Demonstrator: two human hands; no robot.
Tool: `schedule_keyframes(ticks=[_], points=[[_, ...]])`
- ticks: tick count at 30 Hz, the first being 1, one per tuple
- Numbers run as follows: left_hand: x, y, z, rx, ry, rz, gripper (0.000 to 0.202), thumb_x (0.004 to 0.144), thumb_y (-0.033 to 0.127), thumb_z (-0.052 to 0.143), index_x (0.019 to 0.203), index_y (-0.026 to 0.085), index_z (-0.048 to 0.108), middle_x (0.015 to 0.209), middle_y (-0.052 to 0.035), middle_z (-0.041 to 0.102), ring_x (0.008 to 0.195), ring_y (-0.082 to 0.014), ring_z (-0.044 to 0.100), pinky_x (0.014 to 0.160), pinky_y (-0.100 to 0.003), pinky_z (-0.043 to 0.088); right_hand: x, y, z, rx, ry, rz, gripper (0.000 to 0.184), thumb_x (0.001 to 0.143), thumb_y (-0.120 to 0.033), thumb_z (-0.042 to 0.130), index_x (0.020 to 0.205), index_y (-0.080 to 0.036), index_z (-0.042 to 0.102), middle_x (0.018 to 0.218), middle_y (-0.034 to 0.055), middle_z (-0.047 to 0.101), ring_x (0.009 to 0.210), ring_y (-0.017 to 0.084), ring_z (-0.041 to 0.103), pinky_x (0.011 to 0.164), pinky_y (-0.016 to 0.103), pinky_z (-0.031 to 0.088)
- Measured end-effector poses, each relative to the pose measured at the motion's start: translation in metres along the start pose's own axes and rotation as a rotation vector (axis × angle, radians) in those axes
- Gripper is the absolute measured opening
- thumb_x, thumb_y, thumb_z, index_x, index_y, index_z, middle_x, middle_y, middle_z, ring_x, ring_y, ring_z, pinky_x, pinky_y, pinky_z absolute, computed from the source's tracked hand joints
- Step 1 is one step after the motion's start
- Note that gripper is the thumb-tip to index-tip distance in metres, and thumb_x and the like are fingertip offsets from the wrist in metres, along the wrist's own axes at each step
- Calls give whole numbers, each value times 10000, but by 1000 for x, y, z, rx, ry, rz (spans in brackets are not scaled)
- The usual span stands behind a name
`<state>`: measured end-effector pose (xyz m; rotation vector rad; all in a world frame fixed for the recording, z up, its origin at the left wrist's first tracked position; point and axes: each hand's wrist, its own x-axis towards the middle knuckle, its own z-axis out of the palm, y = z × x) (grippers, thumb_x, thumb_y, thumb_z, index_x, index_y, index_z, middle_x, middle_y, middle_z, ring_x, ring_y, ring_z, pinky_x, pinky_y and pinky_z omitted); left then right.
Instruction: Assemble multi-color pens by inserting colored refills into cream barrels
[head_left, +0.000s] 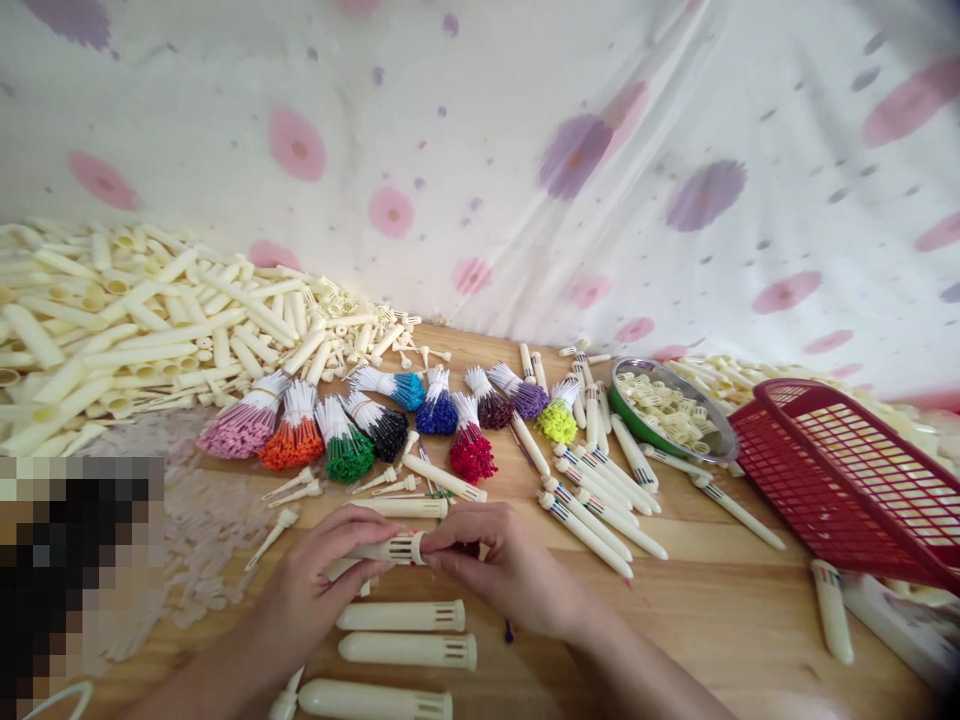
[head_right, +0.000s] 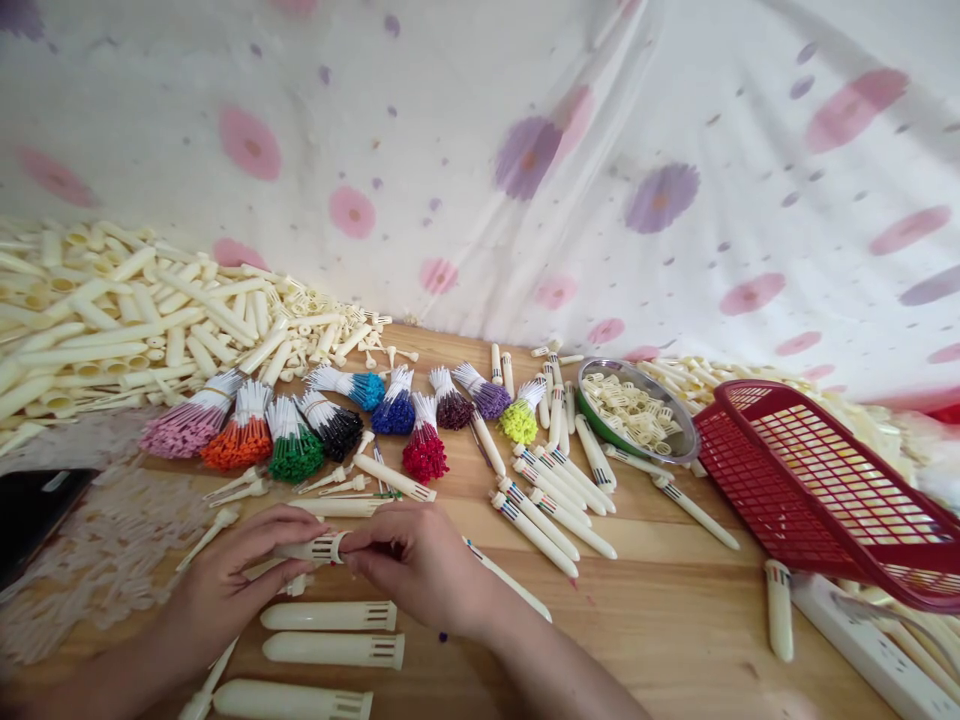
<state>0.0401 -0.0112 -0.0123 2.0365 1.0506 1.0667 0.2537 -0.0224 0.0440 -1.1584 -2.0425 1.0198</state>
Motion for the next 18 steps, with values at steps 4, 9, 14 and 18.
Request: schedule_keyframes(ticks=[4,9,14,18], points=[[0,1,1,-41,-14,-85,164,760,262,655,904,282,733,911,-15,726,852,-163,689,759,-222,552,2,5,-2,-83,-55,-53,162,844,-117,539,805,-156,691,708,23,659,644,113,578,609,203,439],[2,2,-1,-142,-93,-186,204,706,215,681,891,274,741,910,-19,725,856,-170,689,759,-219,550,5,10,-10,-201,-125,-224,212,894,-143,476,838,-154,680,756,54,664,687,128,582,636,217,443],[0,2,0,-179,-100,-192,220,705,185,676,892,278,743,910,-23,722,851,-168,690,736,-207,552,3,11,-7,-129,-67,-206,208,865,-125,494,825,-150,697,721,52,657,654,123,570,606,216,435],[-1,1,2,-152,-29,-155,220,706,182,683,896,280,738,890,-13,718,838,-156,684,753,-205,545,1,12,-2,271,-116,78,161,820,-251,584,811,-145,706,693,35,644,603,111,571,561,215,454]])
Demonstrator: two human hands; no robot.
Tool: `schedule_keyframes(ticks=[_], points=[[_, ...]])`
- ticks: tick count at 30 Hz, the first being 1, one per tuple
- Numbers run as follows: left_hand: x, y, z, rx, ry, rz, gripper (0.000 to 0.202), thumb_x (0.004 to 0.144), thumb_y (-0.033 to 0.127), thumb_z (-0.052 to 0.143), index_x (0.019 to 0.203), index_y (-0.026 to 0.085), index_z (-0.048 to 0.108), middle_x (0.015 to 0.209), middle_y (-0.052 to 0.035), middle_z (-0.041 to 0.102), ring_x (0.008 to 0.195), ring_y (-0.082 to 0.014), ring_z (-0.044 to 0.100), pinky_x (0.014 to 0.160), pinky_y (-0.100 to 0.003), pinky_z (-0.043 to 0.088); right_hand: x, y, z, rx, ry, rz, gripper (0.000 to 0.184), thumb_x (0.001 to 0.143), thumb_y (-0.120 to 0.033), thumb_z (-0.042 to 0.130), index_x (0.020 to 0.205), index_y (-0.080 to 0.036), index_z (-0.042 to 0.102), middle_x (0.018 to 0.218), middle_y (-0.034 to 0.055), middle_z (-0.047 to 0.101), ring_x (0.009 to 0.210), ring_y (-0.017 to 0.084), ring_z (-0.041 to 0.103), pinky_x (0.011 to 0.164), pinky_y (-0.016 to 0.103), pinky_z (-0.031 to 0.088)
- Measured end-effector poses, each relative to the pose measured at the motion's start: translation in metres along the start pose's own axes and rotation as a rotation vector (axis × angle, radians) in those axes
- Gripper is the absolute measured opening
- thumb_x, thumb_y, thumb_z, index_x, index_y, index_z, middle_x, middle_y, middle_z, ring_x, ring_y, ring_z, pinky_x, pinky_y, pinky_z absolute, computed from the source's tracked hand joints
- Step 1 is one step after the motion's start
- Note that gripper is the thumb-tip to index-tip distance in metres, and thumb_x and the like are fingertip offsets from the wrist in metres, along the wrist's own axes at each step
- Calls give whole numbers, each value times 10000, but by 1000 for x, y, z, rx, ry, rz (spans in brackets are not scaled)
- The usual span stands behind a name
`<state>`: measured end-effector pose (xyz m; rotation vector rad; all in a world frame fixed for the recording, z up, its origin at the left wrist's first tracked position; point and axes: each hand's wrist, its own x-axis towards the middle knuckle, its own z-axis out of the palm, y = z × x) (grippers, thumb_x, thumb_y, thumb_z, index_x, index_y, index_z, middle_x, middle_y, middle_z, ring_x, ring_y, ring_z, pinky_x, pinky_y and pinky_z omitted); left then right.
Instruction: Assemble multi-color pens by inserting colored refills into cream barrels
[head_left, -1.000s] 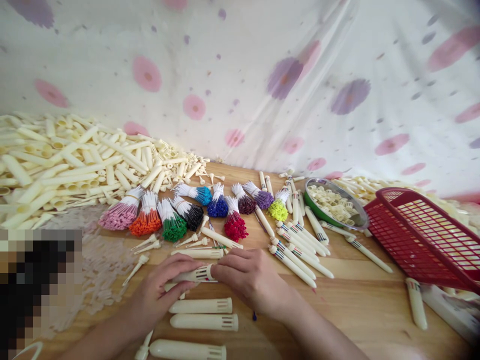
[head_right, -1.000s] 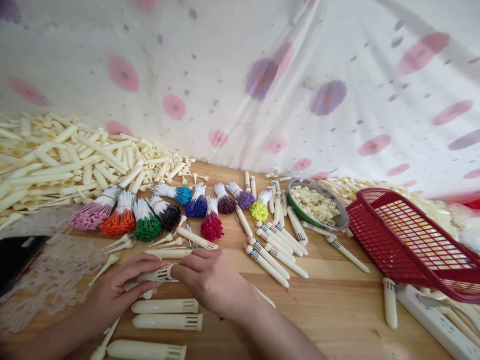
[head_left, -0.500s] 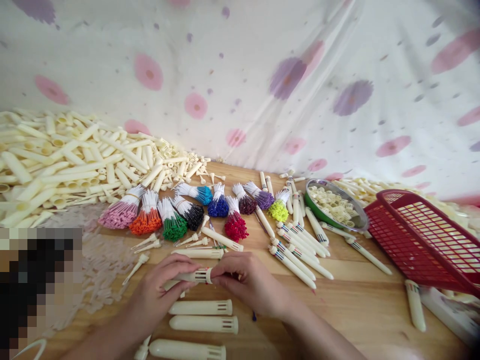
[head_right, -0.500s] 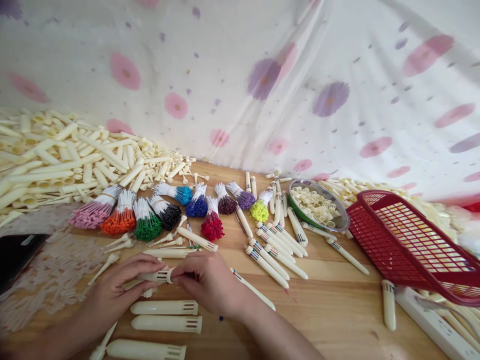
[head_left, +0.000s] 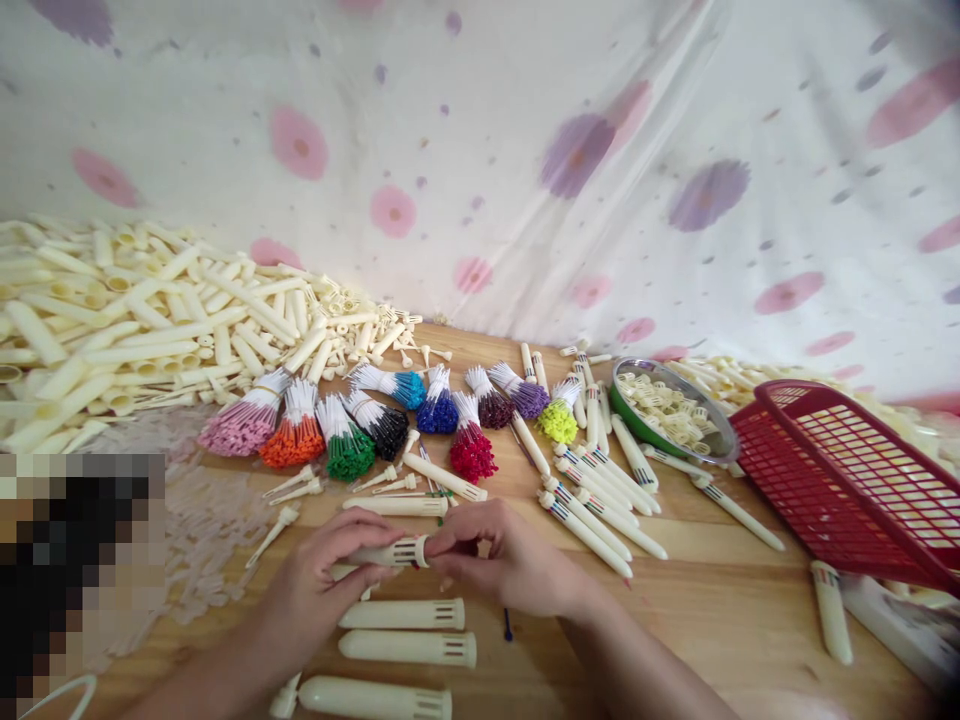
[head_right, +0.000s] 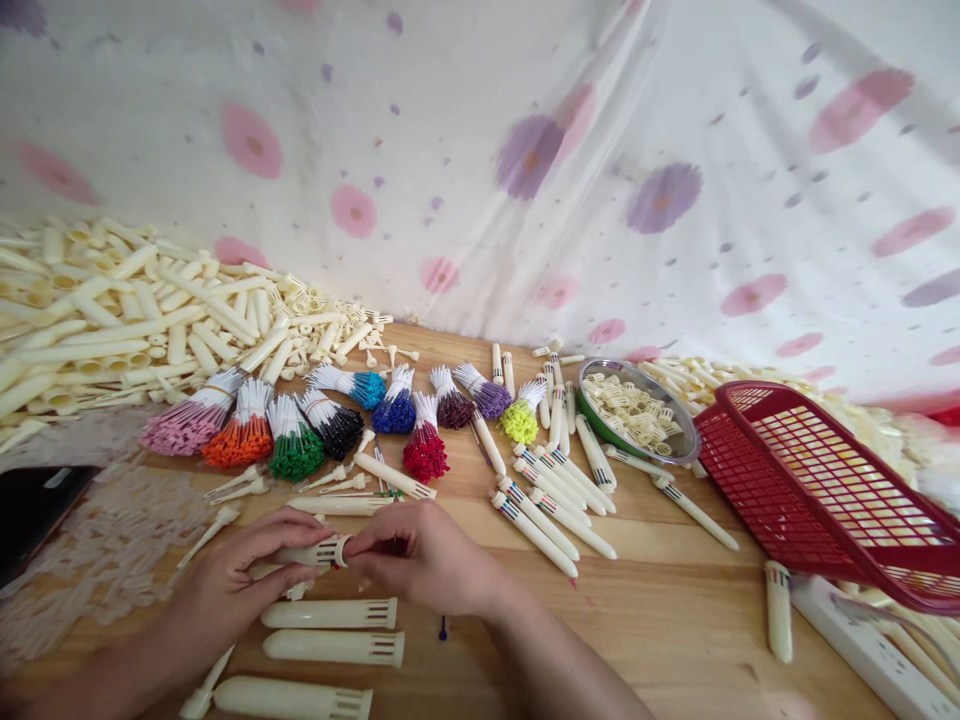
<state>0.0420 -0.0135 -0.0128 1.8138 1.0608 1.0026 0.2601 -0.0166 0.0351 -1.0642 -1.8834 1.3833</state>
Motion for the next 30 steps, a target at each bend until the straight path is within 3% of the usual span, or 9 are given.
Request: schedule_keyframes(ticks=[4,9,14,17,20,24,27,30], points=[[2,-2,1,55,66,31,199,744,225,662,925,282,722,905,-8,706,848,-152,672,745,-209,547,3,7,5,358,22,269,344,706,-445,688,857,-137,707,650,8,611,534,91,550,533,225,449],[1,-11,-1,130,126,34,170,752,290,654,912,275,711,923,-10,701,862,-167,670,759,-233,551,7,6,2,341,87,294,377,705,-471,687,898,-146,698,624,-7,608,528,83,514,527,214,407],[-1,-20,-3,150,167,17,189,771,347,632,932,276,701,964,-14,700,917,-183,670,773,-242,557,7,16,-43,-45,388,196,344,783,-470,593,958,-174,603,604,-29,573,509,95,486,470,195,364],[-2,-21,-3,158,185,22,191,771,369,632,930,285,698,962,-5,708,918,-183,676,780,-241,558,7,36,-88,-622,646,326,466,872,-576,345,751,-181,559,533,-26,519,478,113,472,462,212,364],[-1,-20,-4,166,185,31,203,778,400,615,926,289,698,947,-6,716,895,-186,685,754,-236,566,8,53,-129,-834,748,405,537,892,-594,241,682,-184,518,526,3,514,491,147,475,460,240,315],[1,-21,-4,180,190,30,220,788,428,594,920,288,701,940,-11,721,893,-193,687,746,-241,569,17,58,-151,-1041,632,418,408,900,-522,361,805,-187,574,690,39,621,613,180,555,514,248,316],[1,-23,-4,205,170,55,212,782,406,611,940,294,697,952,-5,716,905,-180,679,769,-229,557,31,55,-148,-1168,486,389,243,880,-405,491,1033,-237,578,948,49,655,827,201,603,601,246,352],[0,-26,-5,231,140,72,204,777,364,624,956,292,692,965,-1,708,919,-171,671,783,-217,546,44,55,-144,-1258,391,416,209,893,-307,484,1065,-254,589,998,59,649,898,213,609,651,256,371]])
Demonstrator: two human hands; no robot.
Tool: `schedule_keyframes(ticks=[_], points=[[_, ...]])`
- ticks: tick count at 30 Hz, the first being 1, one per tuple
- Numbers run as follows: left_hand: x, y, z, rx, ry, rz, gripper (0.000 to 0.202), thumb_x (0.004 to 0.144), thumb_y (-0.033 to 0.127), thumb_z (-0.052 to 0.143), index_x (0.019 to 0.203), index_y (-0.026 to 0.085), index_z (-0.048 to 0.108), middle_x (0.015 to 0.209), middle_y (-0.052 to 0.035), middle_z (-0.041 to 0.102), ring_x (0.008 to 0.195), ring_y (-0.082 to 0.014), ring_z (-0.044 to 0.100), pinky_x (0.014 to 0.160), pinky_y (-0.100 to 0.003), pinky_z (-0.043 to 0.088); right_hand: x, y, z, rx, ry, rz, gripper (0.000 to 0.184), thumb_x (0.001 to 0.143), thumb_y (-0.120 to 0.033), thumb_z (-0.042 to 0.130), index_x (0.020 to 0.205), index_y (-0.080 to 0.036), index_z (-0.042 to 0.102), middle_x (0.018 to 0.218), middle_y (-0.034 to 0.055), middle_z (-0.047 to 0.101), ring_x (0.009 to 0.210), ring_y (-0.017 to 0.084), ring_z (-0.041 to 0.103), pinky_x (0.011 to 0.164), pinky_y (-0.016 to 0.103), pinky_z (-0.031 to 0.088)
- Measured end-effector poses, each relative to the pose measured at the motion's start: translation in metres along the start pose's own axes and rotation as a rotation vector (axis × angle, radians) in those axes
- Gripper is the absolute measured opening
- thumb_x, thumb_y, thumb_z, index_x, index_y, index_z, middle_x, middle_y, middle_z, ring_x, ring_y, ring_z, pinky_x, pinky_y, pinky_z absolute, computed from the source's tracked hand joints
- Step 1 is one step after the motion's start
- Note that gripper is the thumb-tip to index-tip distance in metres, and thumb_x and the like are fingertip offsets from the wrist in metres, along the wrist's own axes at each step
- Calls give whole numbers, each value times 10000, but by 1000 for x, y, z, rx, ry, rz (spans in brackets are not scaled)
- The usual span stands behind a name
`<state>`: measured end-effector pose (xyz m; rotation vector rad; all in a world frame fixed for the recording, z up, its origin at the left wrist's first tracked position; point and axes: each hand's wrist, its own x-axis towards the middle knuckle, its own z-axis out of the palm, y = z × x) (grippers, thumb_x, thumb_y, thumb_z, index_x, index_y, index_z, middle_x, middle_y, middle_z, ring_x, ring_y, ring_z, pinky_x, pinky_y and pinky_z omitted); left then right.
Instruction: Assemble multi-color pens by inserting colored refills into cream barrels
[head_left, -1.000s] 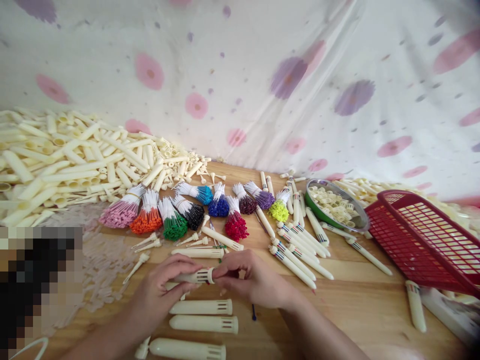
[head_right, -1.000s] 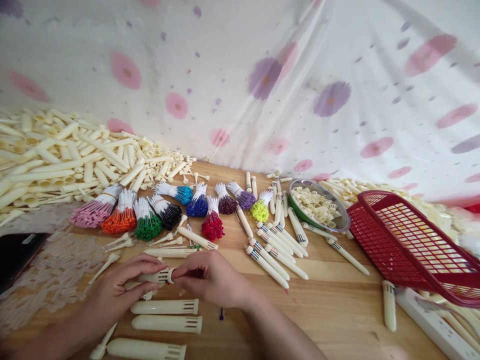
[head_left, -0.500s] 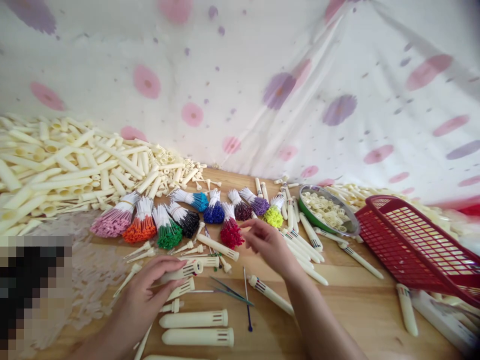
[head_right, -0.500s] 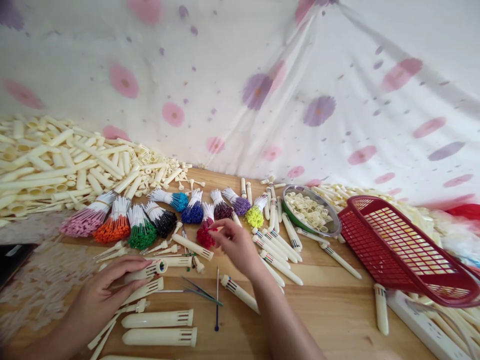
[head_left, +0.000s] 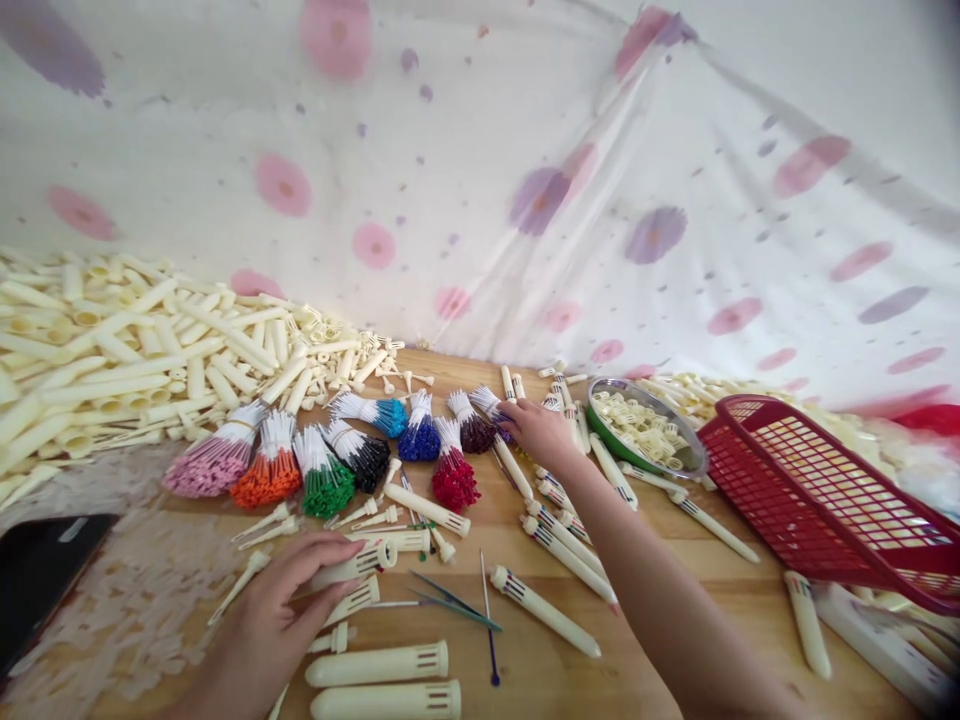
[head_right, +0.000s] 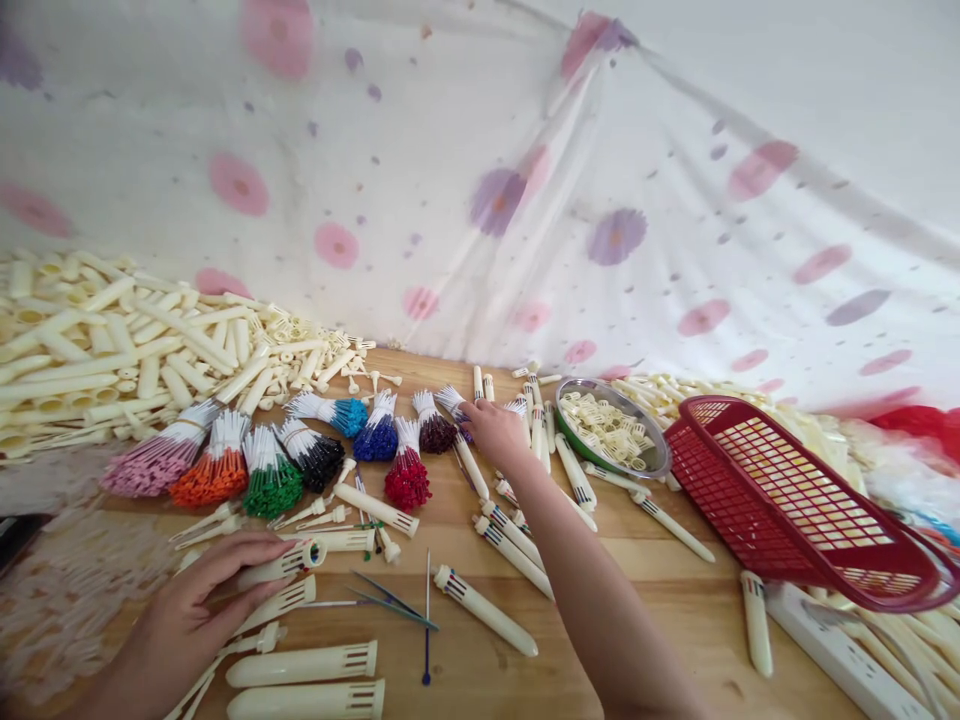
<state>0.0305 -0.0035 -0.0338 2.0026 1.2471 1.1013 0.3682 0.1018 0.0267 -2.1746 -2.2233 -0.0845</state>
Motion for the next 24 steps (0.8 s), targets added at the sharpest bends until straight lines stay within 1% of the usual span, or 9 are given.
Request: schedule_keyframes(ticks=[3,6,9,11,13,15,18,20,24], points=[[0,-1,-1,15,-3,11,203,774,340,622,955,282,694,964,-7,708,919,-177,671,783,-227,546,6,-3,1,-68,-43,8,223,925,-253,409,989,-216,619,991,85,652,899,213,620,679,269,386],[0,-1,-2,15,0,3,197,777,338,615,948,282,697,963,-10,711,906,-180,675,776,-235,549,7,-3,1,-102,-69,37,235,941,-252,378,1021,-196,591,1046,101,645,926,217,619,690,278,404],[0,0,-2,12,9,7,191,774,327,617,944,288,697,957,-5,710,898,-175,676,774,-234,549,9,-4,0,-122,-117,66,225,937,-297,413,1062,-182,560,1076,116,638,941,231,618,703,298,432],[-1,0,-2,13,6,7,194,773,321,620,948,287,696,958,-5,709,906,-177,674,784,-237,546,13,-5,1,-131,-158,77,229,934,-294,437,1066,-153,559,1065,129,636,947,240,615,733,332,454],[-1,0,-2,16,-7,2,198,772,320,621,952,284,694,965,-6,708,914,-178,673,784,-233,545,18,-6,1,-134,-201,80,245,928,-293,471,1091,-131,556,1071,117,622,948,228,609,773,373,478],[-1,0,-3,20,-11,-1,195,775,326,620,950,283,692,970,-4,707,913,-175,674,779,-223,544,23,-5,0,-123,-241,75,280,915,-306,510,1134,-136,545,1112,94,591,955,208,598,802,398,497],[-1,1,-4,21,-3,17,192,776,335,623,948,285,691,966,0,706,909,-169,673,782,-216,542,24,1,-3,-80,-293,55,310,899,-317,541,1165,-158,533,1159,77,560,965,194,588,809,397,511],[-1,1,-5,21,-7,25,193,779,335,621,952,285,692,964,-2,706,914,-169,672,782,-217,542,22,6,-6,-48,-312,48,301,912,-323,517,1160,-154,532,1120,78,579,935,191,598,794,392,509],[-1,-2,-4,25,-24,5,197,784,342,613,952,278,695,964,-9,706,906,-175,674,772,-226,547,17,12,-8,33,-310,44,267,964,-284,362,1115,-137,525,889,109,643,817,229,623,724,383,464]])
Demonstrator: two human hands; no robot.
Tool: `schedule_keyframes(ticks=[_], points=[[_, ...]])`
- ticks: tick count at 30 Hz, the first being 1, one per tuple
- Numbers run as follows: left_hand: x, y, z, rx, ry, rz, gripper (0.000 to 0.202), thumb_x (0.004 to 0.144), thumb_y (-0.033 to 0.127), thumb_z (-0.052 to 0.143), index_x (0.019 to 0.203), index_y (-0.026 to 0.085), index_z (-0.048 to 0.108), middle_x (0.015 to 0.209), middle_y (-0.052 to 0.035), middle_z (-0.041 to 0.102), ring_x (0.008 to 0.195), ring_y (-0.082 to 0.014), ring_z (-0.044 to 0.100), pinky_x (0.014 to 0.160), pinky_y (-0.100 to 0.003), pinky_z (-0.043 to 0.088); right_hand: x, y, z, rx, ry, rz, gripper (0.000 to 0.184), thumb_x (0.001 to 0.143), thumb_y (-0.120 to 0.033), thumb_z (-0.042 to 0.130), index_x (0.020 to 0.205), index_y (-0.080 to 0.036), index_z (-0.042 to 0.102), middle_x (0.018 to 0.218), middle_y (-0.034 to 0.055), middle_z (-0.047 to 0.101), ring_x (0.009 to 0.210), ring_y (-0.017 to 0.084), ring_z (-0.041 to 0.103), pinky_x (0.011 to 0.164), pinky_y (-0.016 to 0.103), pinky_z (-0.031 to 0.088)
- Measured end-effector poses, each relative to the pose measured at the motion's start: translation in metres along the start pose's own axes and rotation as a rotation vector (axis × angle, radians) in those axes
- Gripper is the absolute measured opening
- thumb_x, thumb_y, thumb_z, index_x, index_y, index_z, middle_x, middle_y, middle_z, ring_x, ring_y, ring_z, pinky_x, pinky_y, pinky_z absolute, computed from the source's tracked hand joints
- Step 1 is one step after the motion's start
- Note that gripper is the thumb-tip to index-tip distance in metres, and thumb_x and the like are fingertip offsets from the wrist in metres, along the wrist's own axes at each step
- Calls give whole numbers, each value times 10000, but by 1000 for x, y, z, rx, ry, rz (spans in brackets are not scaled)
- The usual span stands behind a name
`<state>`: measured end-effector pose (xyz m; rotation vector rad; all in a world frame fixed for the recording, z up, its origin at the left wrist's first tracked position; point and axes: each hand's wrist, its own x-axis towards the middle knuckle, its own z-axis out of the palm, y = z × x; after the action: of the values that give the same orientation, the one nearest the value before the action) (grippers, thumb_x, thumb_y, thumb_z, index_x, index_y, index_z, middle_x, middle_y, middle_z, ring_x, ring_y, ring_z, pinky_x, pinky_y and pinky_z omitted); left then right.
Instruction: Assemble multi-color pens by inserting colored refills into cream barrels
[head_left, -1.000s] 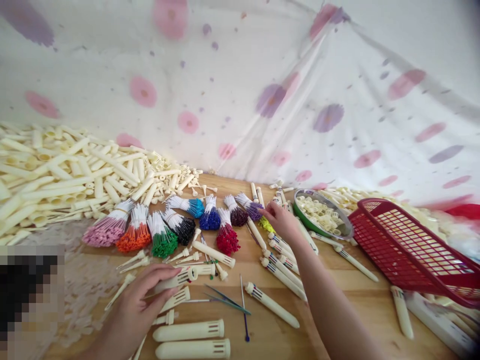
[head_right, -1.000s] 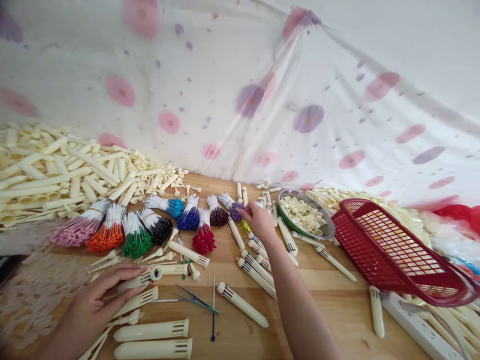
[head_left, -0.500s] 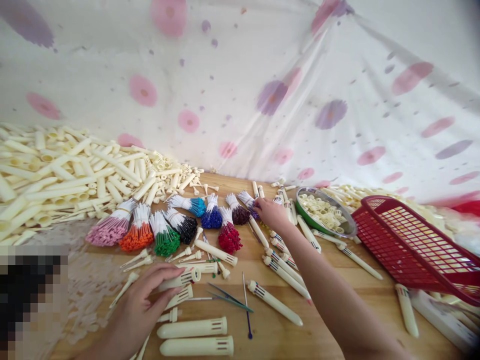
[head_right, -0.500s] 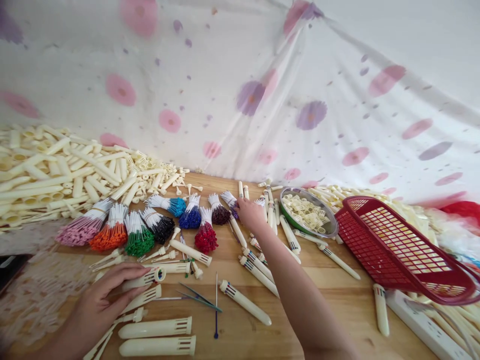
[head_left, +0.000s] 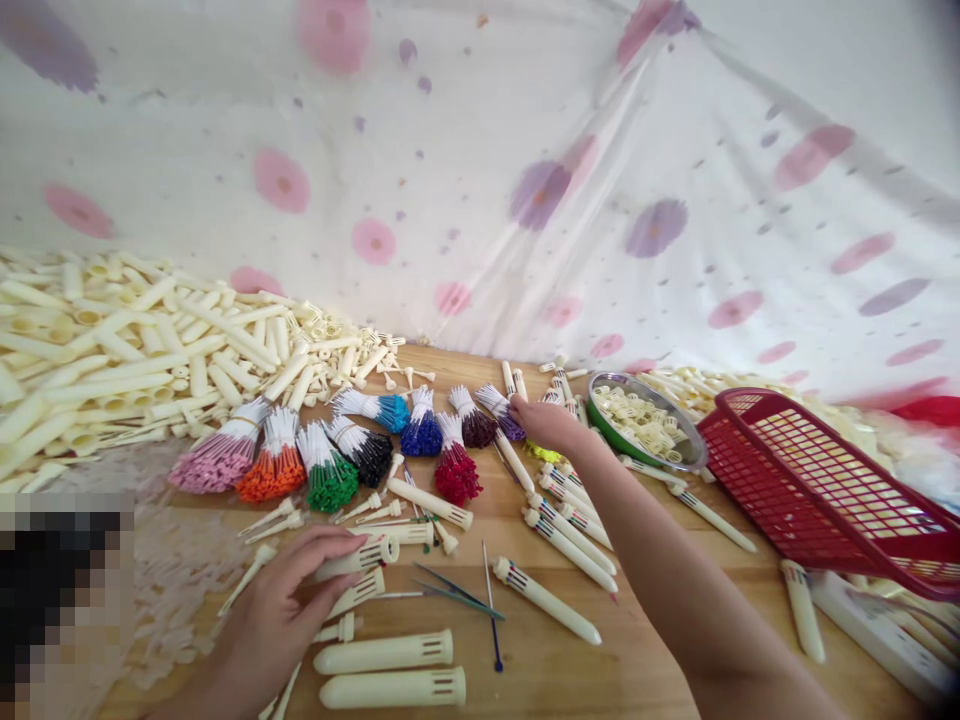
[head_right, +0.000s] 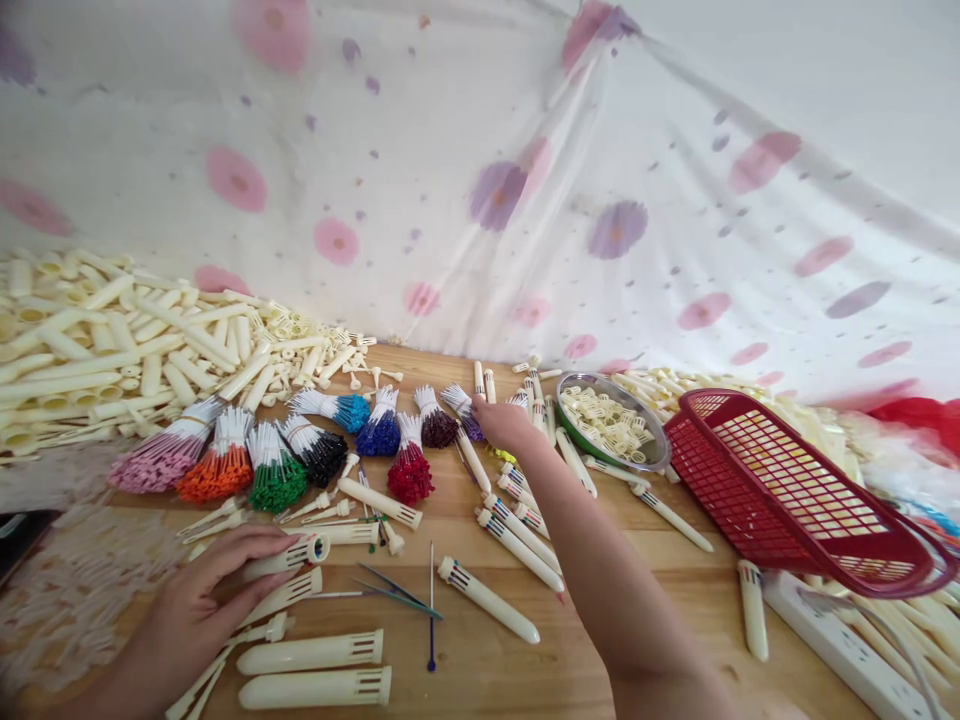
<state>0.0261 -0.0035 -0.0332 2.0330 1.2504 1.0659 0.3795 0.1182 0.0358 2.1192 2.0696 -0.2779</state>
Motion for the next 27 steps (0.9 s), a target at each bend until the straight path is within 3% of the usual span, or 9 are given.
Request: schedule_keyframes(ticks=[3,7,10,13,18,22,27], points=[[-1,-2,1,0,-11,-4,208,777,333,622,967,282,691,974,-6,703,926,-180,668,798,-242,542,0,4,-1,113,-3,-33,184,937,-242,385,990,-160,540,804,94,646,757,212,615,665,309,426],[0,-1,1,-8,-16,-9,206,785,322,614,973,284,688,978,-6,701,940,-180,665,790,-236,543,-2,10,0,332,-28,-78,118,895,-212,428,802,-182,494,664,9,605,596,137,586,568,235,420],[1,0,0,-1,-13,-3,206,778,340,622,962,282,694,969,-9,707,926,-186,668,793,-247,544,-6,12,7,499,-49,-97,153,908,-215,383,769,-190,441,589,-31,570,523,115,588,531,226,457],[2,0,0,6,-7,10,205,775,331,626,962,283,695,962,-9,707,918,-183,668,798,-253,542,-12,12,14,599,-36,-89,171,914,-203,347,765,-193,429,626,-15,601,581,120,628,544,229,487],[0,-1,1,-11,-14,19,206,781,295,620,976,281,684,972,-6,696,926,-170,660,804,-240,537,-20,11,14,546,47,-11,176,876,-182,396,717,-180,472,676,36,644,613,140,622,564,237,457],[0,1,1,-12,-8,15,200,780,294,620,969,282,684,964,-4,694,915,-166,660,797,-237,538,-25,10,11,419,159,42,190,854,-233,473,677,-177,513,734,79,643,754,210,608,640,275,398],[-1,2,1,-10,-11,1,202,784,323,611,964,276,690,974,-19,700,923,-184,661,806,-259,540,-30,9,13,428,180,59,205,843,-324,520,693,-191,562,688,52,630,757,230,594,634,280,374]])
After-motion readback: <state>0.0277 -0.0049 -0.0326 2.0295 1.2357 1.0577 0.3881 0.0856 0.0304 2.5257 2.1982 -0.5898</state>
